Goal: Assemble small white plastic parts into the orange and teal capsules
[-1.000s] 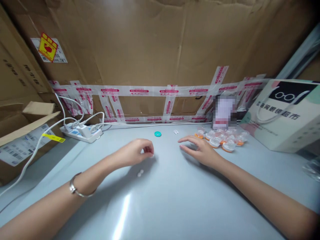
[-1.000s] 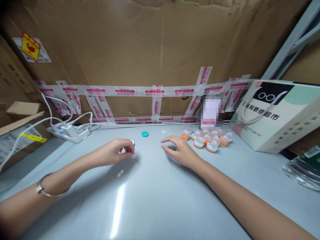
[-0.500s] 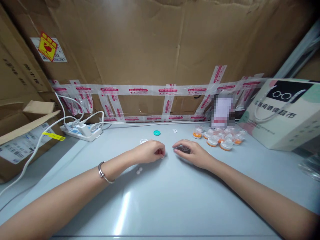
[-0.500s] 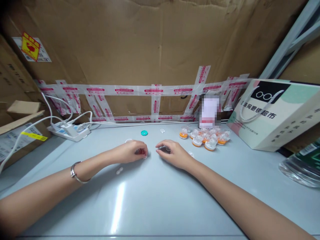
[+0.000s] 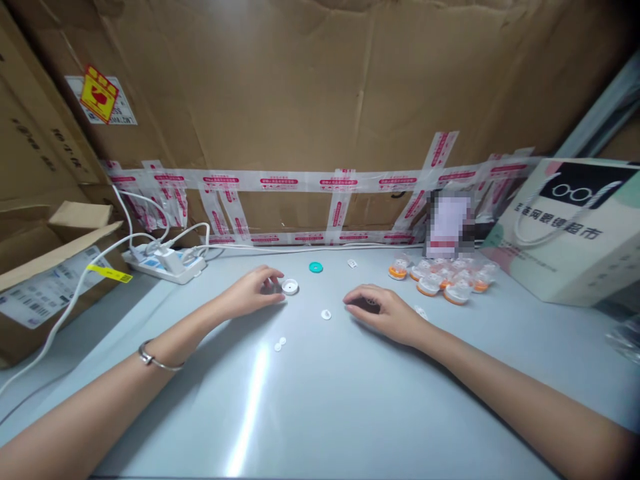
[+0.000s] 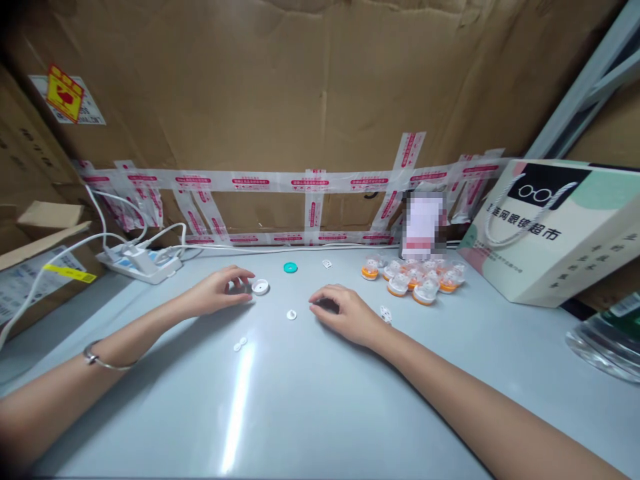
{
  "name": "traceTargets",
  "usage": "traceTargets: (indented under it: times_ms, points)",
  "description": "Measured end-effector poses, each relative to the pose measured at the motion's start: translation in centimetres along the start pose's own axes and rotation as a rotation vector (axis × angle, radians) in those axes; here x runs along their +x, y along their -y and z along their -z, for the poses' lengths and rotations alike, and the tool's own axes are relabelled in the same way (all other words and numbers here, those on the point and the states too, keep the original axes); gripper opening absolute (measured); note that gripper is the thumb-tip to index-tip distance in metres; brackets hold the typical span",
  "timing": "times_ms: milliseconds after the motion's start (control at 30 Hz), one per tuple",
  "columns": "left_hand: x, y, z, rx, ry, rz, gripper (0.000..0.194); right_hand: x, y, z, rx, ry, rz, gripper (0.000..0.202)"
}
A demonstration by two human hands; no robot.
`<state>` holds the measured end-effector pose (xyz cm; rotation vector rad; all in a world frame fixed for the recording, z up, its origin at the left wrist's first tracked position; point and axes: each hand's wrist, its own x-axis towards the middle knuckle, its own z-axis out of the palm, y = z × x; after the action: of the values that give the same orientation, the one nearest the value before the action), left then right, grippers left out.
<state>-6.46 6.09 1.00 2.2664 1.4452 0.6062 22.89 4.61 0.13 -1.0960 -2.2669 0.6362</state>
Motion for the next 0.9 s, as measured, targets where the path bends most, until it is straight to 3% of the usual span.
traceTargets:
  times_ms: [100,167,267,367,467,567,700,900]
  points:
    - [0.2,0.3,-1.0,0.018,-0.025,-0.021,0.046,-0.1,-0.1,0.2,-0.015,-0.019,-0.002,0.018]
    - [0.2,0.5,-0.2,0.054,-0.036,-0.047,0.043,-0.2,-0.2,0.5,-0.025,-0.025,0.000,0.018]
    - [-0.3,2.1,2.9,0.163,-0.038,-0.042,0.035,-0.2,-0.3,0.6,-0.039,-0.031,0.019,0.017]
    - [-1.0,5.1,6.2,0.248,-0.039,0.099,0.031,-0.2,-0.3,0.6,-0.050,-0.023,0.040,0.017]
    - [-1.3,7.7,7.7,0.269,-0.004,0.225,0.029,-0.3,-0.3,0.6,-0.057,-0.013,0.044,0.017]
    - [-1.3,8.6,7.7,0.266,0.045,0.267,0.028,-0.3,-0.4,0.6,-0.060,-0.018,0.039,0.017]
    - [-1.2,8.2,7.1,0.207,0.127,0.283,0.029,-0.2,-0.5,0.7,-0.064,-0.022,0.038,0.018]
    - [-1.1,8.4,6.6,0.206,0.122,0.264,0.024,-0.2,-0.4,0.6,-0.061,-0.015,0.036,0.018]
